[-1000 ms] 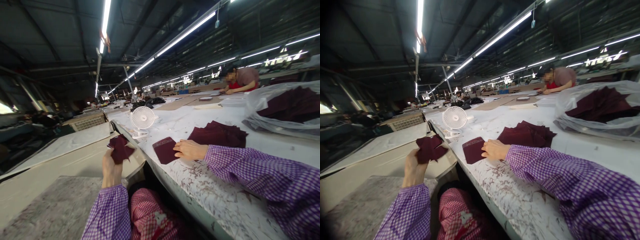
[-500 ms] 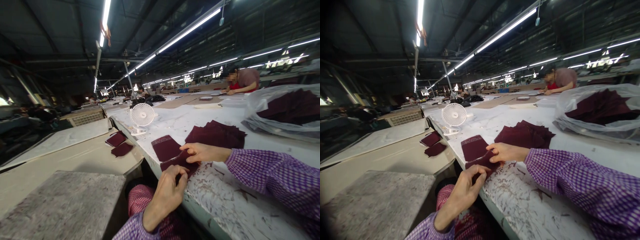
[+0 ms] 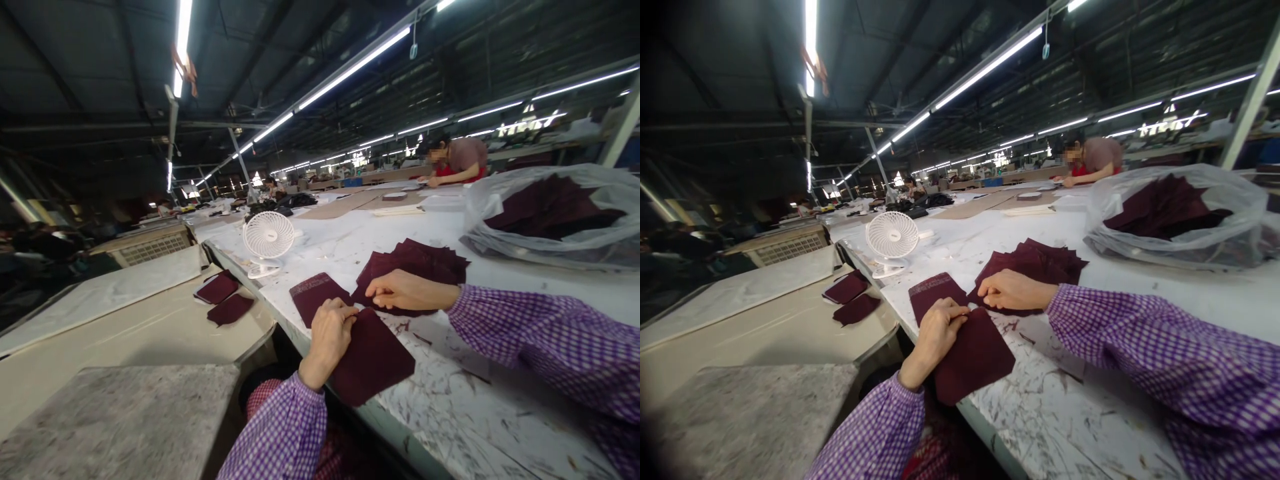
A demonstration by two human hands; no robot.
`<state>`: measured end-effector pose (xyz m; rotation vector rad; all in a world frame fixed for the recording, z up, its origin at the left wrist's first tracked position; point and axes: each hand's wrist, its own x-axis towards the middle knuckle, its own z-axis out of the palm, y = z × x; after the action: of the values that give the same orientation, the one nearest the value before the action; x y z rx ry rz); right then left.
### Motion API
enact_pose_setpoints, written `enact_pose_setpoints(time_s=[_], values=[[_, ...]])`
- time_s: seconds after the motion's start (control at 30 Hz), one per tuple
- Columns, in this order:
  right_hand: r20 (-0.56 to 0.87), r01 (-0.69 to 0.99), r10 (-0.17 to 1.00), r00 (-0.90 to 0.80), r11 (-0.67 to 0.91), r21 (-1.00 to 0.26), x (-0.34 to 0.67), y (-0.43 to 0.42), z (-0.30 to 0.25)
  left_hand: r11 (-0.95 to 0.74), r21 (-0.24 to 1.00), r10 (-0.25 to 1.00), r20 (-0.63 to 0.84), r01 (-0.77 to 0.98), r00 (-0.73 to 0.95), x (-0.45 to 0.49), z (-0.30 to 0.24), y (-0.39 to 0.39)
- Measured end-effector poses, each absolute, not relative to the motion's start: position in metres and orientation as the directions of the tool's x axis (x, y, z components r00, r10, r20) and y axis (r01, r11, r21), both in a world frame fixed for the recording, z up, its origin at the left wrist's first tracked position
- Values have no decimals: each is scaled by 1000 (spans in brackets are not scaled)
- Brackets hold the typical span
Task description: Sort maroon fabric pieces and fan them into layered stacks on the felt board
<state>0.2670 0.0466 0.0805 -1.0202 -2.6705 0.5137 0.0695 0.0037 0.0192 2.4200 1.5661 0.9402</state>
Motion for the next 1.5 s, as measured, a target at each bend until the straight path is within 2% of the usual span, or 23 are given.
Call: enact_pose_setpoints(time_s=[0.1, 0.23, 0.63, 0.7, 0.83, 0.93, 1.0, 1.07, 1.13, 1.2, 1.27, 1.5], values=[[201, 579, 624, -755, 779, -241, 270, 52, 80, -473, 364, 840, 461, 802, 287, 71, 17, -1], [202, 572, 581, -788, 813, -109, 269, 55, 71, -488, 343, 827, 475, 803, 299, 70, 18, -2], [200, 588, 579, -790, 809, -20, 265, 50, 59, -503, 309, 810, 494, 807, 316, 69, 14, -1], [215, 562, 537, -816, 824, 77, 264, 48, 57, -512, 292, 806, 489, 808, 334, 68, 13, -1], [182, 419, 377, -908, 825, 379, 264, 45, 49, -522, 242, 807, 452, 818, 381, 66, 15, -2], [175, 355, 308, -935, 801, 483, 268, 42, 43, -519, 197, 805, 440, 832, 398, 66, 18, -4], [188, 377, 326, -926, 792, 480, 273, 42, 44, -517, 178, 804, 436, 837, 403, 67, 19, -6], [228, 454, 393, -891, 789, 413, 275, 41, 48, -514, 169, 805, 434, 841, 405, 68, 20, -7], [297, 524, 448, -843, 809, 266, 274, 39, 52, -511, 165, 806, 433, 844, 403, 70, 21, -7], [327, 510, 460, -826, 856, 83, 269, 35, 53, -511, 162, 804, 438, 844, 403, 71, 21, -7], [316, 474, 461, -829, 880, -40, 263, 32, 50, -522, 166, 796, 447, 837, 408, 69, 21, -6], [243, 456, 463, -852, 886, -86, 257, 24, 47, -581, 351, 767, 538, 734, 349, 28, 8, -11]])
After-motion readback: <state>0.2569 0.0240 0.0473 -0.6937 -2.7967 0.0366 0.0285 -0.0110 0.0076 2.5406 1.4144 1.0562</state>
